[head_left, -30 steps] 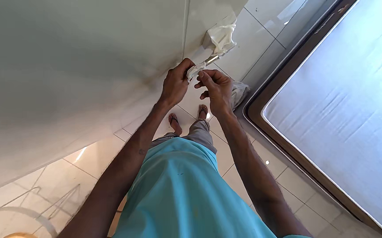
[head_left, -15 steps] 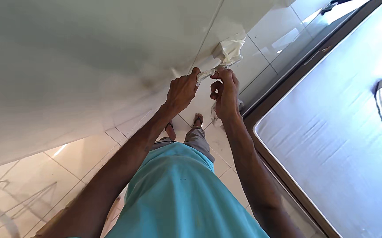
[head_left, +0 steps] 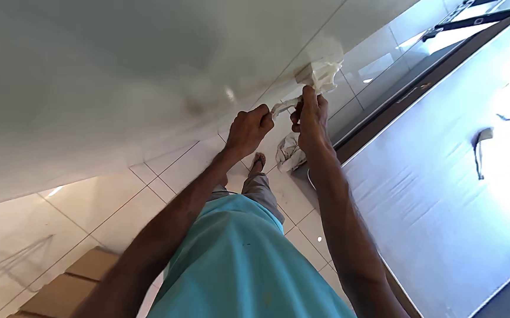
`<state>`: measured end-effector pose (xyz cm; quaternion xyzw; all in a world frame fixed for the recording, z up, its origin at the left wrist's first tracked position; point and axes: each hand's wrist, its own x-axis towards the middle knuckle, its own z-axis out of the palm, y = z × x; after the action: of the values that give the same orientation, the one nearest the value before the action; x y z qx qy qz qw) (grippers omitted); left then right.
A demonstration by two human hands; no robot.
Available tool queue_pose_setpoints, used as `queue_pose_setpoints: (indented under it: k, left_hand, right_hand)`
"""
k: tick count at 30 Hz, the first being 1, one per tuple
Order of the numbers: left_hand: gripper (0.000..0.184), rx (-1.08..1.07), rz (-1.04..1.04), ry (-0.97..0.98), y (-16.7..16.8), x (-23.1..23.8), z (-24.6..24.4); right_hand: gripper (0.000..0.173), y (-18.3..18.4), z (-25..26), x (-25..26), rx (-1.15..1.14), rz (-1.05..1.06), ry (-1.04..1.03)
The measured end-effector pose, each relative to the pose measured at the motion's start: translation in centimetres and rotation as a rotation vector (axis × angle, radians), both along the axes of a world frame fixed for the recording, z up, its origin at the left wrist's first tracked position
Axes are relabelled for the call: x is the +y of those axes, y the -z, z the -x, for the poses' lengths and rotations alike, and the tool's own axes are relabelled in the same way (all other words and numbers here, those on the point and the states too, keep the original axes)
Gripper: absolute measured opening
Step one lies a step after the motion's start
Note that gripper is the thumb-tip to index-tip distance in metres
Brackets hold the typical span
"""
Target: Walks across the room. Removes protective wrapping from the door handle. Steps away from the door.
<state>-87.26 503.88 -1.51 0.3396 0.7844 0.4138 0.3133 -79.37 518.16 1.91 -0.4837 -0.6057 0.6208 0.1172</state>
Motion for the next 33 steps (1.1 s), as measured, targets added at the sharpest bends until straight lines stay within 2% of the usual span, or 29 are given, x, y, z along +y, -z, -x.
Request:
queue_pose_setpoints:
  k: [3, 6, 11, 15, 18, 22, 24, 26, 27, 29, 30, 32, 33]
  left_hand:
    - [0.027, -0.01, 0.001, 0.111, -2.2, -0.7, 2.3]
    - [0.029, -0.21, -0.117, -0.004, -2.9, -0.1, 3.0]
    - [0.03, -0.508, -0.253, -0.208, -5.5, 1.6, -0.4]
    - [0.028, -0.613, -0.366, -0.179, -8.5, 0.8, -1.1]
    - [0.027, -0.665, -0.326, -0.169, -8.3, -0.2, -2.5]
    - [0.03, -0.409, -0.197, 0.082, -5.6, -3.4, -4.6]
    - [0.032, -0.276, -0.067, 0.17, -4.1, -3.9, -4.9]
    - [0.032, -0.273, 0.117, 0.227, -1.1, -3.5, -5.2]
    - [0.033, -0.312, 0.192, 0.216, 1.5, -3.2, -5.4]
    - [0.034, -0.402, 0.312, 0.081, 8.0, -3.4, -6.0]
    - [0.035, -0.485, 0.331, -0.067, 10.7, -3.9, -6.3]
    - [0.035, -0.653, 0.262, -0.403, 13.3, -4.6, -6.5]
    - [0.037, -0.748, 0.21, -0.504, 13.0, -4.8, -6.3]
  right_hand:
    - [0.033, -1.4, -0.6, 0.6, -0.035, 0.12, -0.027]
    - [0.032, -1.3, -0.4, 0.3, -0.014, 0.121, -0.016]
    - [0.03, -1.0, -0.6, 0.2, 0.01, 0.118, -0.013]
    - [0.031, -1.1, -0.3, 0.5, 0.022, 0.148, -0.025]
    - [0.032, -1.4, -0.3, 0.8, -0.01, 0.141, -0.074]
    - [0.035, -1.5, 0.0, 1.5, -0.038, 0.182, -0.108]
    - [0.035, -1.6, -0.2, 1.8, -0.042, 0.185, -0.15]
    - [0.036, -1.5, -0.6, 2.2, -0.034, 0.197, -0.183]
    - [0.036, -1.4, -0.7, 2.3, -0.024, 0.207, -0.193]
    - [0.036, -1.3, -1.0, 2.5, -0.007, 0.217, -0.22]
    - [0.036, -1.4, -1.1, 2.5, -0.007, 0.215, -0.236]
    - [0.036, -1.3, -1.2, 2.9, -0.007, 0.212, -0.276]
    - [0.037, -1.2, -1.4, 3.2, -0.005, 0.216, -0.297]
